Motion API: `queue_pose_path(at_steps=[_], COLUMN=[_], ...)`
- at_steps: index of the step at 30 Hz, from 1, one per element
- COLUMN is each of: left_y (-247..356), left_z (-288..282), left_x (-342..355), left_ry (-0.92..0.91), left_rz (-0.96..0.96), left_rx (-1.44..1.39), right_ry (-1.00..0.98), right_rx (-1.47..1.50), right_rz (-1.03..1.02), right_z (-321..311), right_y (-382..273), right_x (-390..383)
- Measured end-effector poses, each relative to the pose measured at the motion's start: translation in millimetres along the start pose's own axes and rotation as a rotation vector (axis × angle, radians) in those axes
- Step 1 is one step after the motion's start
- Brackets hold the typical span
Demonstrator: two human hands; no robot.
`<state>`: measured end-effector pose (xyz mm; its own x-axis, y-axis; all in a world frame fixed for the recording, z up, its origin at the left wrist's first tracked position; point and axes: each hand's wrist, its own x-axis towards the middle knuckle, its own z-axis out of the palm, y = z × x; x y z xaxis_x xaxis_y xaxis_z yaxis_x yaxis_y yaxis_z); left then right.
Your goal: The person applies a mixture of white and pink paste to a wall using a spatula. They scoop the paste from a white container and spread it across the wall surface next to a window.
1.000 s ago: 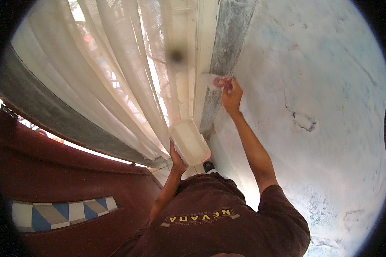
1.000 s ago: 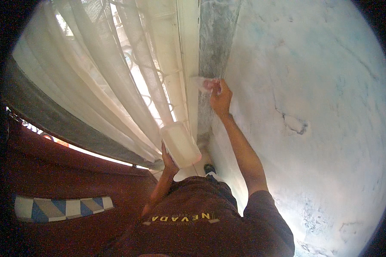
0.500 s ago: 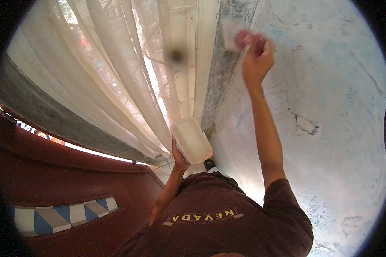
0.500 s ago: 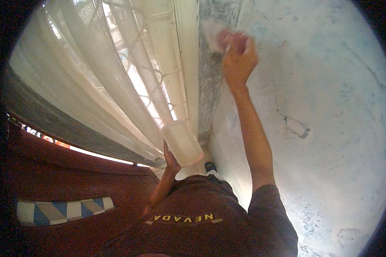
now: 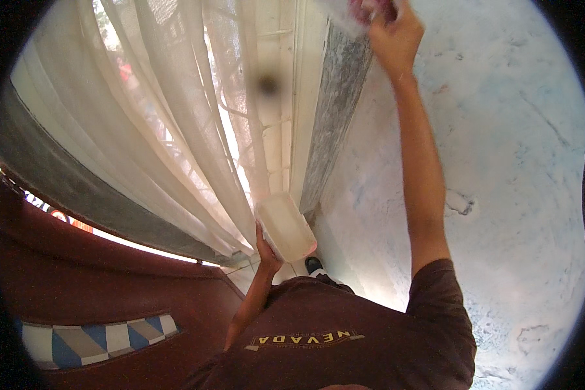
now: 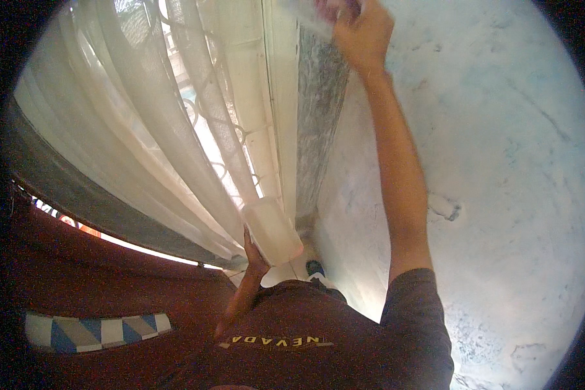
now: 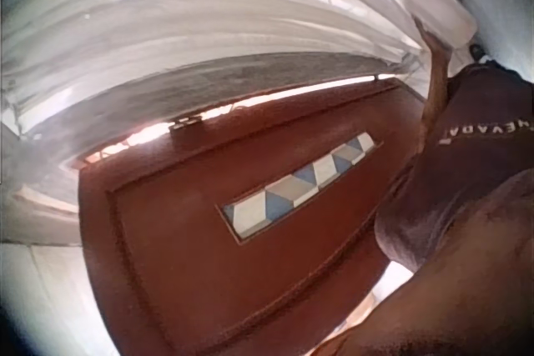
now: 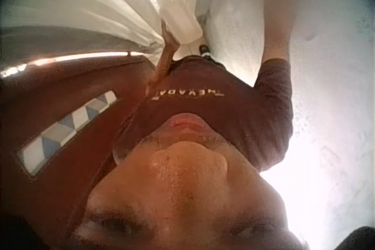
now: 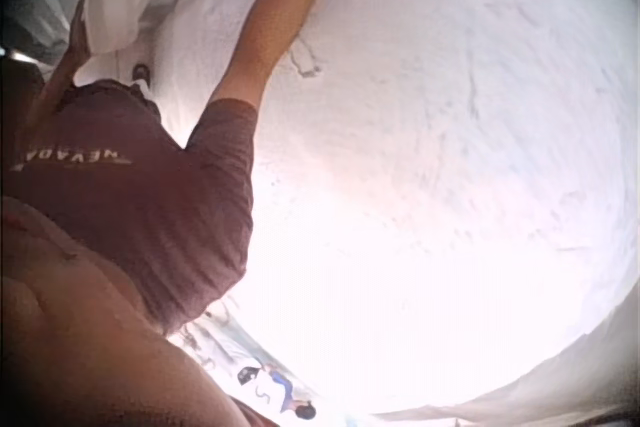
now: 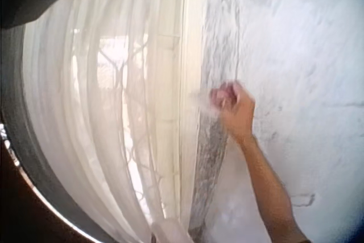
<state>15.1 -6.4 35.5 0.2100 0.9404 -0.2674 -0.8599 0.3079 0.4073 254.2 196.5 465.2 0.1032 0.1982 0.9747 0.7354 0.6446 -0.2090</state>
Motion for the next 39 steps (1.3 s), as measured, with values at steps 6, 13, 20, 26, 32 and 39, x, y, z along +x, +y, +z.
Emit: queue_pose_path(at_steps=[6,13,20,26,32,39], left_y=[-2,-2,-6,-6,-7,1], left_z=[0,-6,-16,-16,-26,-12], left_x=[-1,3,10,9,8,5], left_ry=[-0.013,-0.051,-0.070,-0.046,-0.074,-0.155], left_rz=[-0.070,-0.130,-0.152,-0.204,-0.156,-0.224], left_rx=[-0.016,-0.033,0.005,-0.005,0.001,-0.097], right_ry=[0.216,-0.605,-0.606,-0.429,-0.032,0.014], right_rx=[0.174,-0.075,0.047,0.016,-0.213,0.556], right_rz=[-0.135,-0.015,-0.286,-0.295,-0.151,0.501], right_z=[-23,-44,-26,-35,-51,-4], right_y=[-30,29,21,-24,-29,19], right_x=[62,-118,1,151,80,-58])
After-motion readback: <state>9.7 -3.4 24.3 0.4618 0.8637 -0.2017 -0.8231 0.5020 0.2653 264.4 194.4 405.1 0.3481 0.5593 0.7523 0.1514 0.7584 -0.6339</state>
